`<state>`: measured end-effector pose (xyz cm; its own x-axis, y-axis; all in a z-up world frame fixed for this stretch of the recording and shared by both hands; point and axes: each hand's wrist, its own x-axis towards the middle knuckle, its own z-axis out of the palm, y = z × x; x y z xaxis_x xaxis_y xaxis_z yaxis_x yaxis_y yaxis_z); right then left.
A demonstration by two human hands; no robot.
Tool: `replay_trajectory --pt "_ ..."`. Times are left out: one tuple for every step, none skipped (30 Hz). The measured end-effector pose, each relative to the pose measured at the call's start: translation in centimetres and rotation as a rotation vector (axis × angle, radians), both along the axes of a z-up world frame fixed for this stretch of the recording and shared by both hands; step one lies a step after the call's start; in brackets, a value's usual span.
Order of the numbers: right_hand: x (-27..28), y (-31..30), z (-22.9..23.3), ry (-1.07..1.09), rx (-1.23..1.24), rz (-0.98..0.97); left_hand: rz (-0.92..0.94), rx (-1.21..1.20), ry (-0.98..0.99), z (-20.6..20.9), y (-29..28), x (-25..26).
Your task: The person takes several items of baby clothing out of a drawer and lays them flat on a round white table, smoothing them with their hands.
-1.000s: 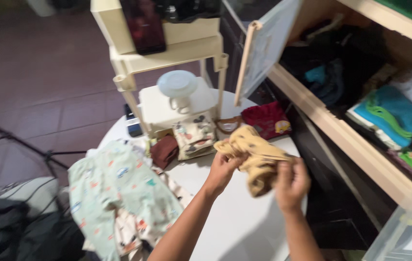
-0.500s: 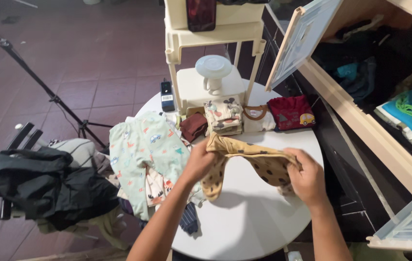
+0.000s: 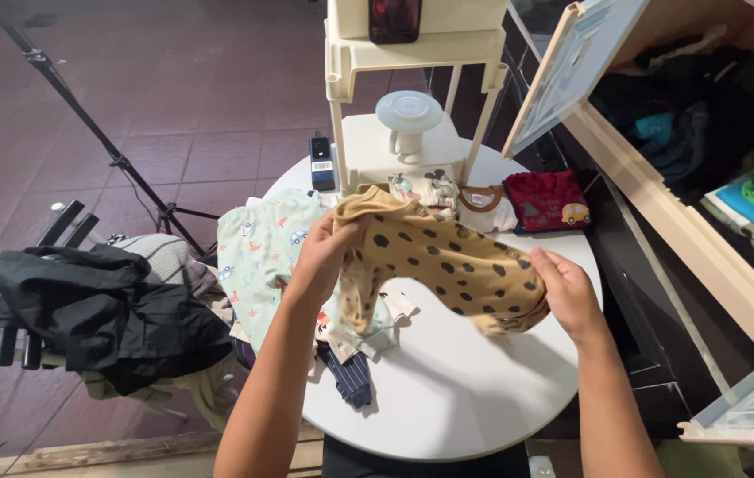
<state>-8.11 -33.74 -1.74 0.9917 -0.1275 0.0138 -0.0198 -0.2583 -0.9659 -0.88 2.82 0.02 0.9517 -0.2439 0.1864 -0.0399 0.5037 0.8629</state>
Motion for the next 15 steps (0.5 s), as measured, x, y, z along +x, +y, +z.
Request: replay_trajectory --pt "-0.1 -0.1 -0.2 0.065 0.177 0.069 0.011 0.068 0.062 0.5 0.2 -0.5" --pt "-0.1 -0.1 -0.4 0.065 0.177 0.072 0.022 0.134 0.124 0.9 0.2 -0.9" --pt "0.0 0.2 -0.5 0.085 0.133 0.247 0.025 0.133 0.124 1.3 0.2 -1.1" --pt "0.0 0.5 -0.5 0.106 0.089 0.421 -0.080 0.144 0.048 1.6 0.0 -1.4" --pt "0.0 1.5 -0.4 0.109 0.088 0.423 -0.185 0.154 -0.028 1.8 -0.1 -1.8" --pt "0.0 3.2 -0.6 0.150 0.107 0.466 -0.184 0.153 -0.029 2.1 -0.3 -2.3" --pt "-0.1 5.0 -0.4 0.193 0.126 0.509 -0.195 0.324 -0.093 2.3 -0.9 -2.8" --pt "0.0 6.6 0.0 0.193 0.124 0.510 -0.206 0.495 -0.157 2.7 -1.5 -3.3" --pt "0.3 8.0 0.6 0.081 0.112 0.477 -0.205 0.494 -0.158 3.0 -1.9 -3.7" --pt "0.4 9.2 1.2 -0.030 0.100 0.445 -0.211 0.559 -0.317 3.4 -2.3 -4.0" --pt "0.6 9.9 1.9 -0.029 0.099 0.446 -0.215 0.622 -0.477 3.7 -2.5 -4.4" --pt "0.7 10.6 2.5 -0.031 0.205 0.494 -0.213 0.623 -0.475 4.1 -2.6 -4.7" --pt "0.7 11.2 2.9 -0.034 0.312 0.541 -0.074 0.703 -0.593 4.4 -2.6 -4.9" --pt "0.5 11.7 3.2 -0.034 0.314 0.544 0.068 0.783 -0.711 4.8 -2.6 -5.1" --pt "0.0 11.9 3.3 -0.014 0.308 0.550 0.071 0.786 -0.711 5.1 -2.4 -5.2"
